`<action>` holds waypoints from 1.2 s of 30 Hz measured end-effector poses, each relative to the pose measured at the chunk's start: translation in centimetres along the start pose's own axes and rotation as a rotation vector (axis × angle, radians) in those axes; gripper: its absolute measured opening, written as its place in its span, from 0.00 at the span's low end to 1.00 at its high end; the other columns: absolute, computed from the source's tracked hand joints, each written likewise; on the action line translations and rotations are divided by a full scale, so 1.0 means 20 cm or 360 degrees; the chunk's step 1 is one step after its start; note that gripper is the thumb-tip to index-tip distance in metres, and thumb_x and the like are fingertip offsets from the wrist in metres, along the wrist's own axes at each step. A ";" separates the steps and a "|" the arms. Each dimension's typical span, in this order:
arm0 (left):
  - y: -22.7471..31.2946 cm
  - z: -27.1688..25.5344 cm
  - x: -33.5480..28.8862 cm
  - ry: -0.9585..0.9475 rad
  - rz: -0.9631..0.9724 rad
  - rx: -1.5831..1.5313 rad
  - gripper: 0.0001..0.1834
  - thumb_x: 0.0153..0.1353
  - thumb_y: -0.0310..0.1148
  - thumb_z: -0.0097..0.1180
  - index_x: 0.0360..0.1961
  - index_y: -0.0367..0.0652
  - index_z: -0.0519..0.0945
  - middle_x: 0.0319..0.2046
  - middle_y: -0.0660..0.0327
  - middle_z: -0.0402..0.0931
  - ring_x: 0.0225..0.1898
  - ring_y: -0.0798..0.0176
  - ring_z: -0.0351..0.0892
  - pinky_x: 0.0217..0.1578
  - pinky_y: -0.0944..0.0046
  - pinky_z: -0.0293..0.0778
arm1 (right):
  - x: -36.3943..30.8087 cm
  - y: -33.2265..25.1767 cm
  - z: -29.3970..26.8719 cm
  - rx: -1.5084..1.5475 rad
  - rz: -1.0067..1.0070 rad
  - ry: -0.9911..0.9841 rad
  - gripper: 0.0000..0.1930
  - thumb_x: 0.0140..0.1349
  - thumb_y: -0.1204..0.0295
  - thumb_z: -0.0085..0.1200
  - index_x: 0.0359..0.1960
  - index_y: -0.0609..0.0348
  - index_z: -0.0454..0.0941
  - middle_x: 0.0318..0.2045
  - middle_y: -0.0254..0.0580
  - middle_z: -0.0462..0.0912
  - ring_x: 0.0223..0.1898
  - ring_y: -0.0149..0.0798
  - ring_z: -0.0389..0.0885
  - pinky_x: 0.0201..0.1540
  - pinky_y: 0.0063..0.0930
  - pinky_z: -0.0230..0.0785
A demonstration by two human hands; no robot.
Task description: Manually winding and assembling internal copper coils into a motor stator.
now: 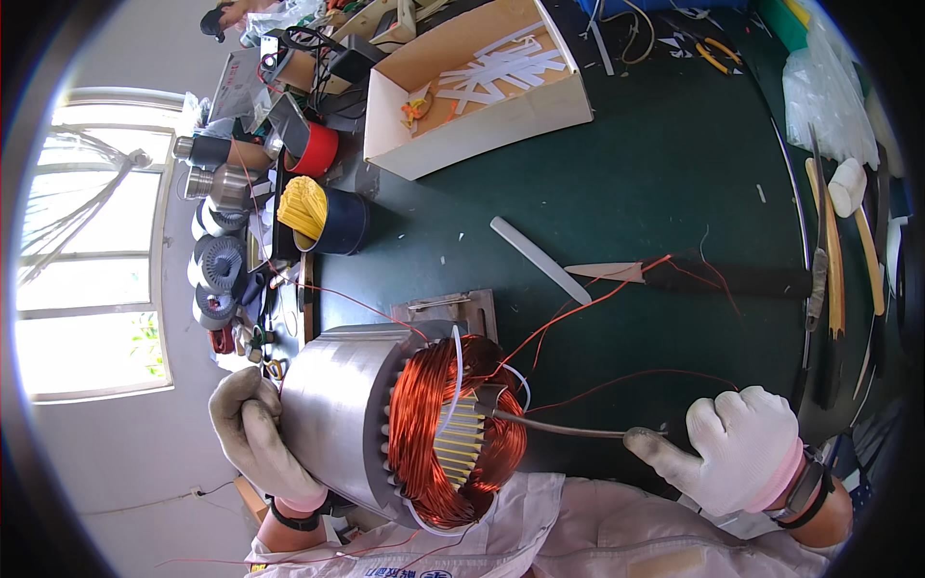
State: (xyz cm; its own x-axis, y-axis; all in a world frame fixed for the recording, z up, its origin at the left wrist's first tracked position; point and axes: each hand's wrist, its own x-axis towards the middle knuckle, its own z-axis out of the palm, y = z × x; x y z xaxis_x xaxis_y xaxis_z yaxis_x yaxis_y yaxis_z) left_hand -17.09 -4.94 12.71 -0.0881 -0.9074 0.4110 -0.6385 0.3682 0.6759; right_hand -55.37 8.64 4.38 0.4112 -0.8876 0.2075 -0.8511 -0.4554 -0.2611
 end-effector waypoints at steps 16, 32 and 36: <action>0.00 0.01 0.01 0.0015 -0.0050 -0.0079 0.16 0.79 0.32 0.43 0.59 0.33 0.75 0.37 0.64 0.70 0.39 0.72 0.66 0.46 0.70 0.66 | -0.04 -0.10 0.06 -0.0123 0.0134 0.0154 0.19 0.55 0.62 0.68 0.51 0.28 0.87 0.28 0.34 0.65 0.22 0.32 0.65 0.23 0.29 0.56; 0.04 0.07 0.03 0.0112 -0.0013 -0.0431 0.17 0.74 0.25 0.42 0.58 0.34 0.77 0.39 0.63 0.74 0.37 0.72 0.69 0.41 0.69 0.68 | 0.19 0.05 -0.09 -0.0104 -0.0148 0.0003 0.22 0.61 0.65 0.61 0.59 0.35 0.84 0.23 0.31 0.73 0.24 0.37 0.80 0.23 0.32 0.71; -0.16 -0.02 -0.07 0.0264 -0.0083 -0.0495 0.17 0.74 0.23 0.44 0.59 0.36 0.77 0.44 0.60 0.76 0.42 0.68 0.77 0.49 0.65 0.76 | 0.27 -0.02 -0.14 -0.0028 -0.0062 0.0072 0.20 0.60 0.62 0.68 0.55 0.39 0.86 0.22 0.31 0.74 0.25 0.39 0.81 0.26 0.35 0.73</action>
State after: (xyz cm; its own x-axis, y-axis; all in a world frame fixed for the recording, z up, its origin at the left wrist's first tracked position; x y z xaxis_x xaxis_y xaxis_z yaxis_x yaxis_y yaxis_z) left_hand -14.62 -4.76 10.24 0.0803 -0.8907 0.4475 -0.3735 0.3894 0.8420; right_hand -53.70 4.21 8.21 0.4293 -0.8650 0.2597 -0.8406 -0.4878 -0.2355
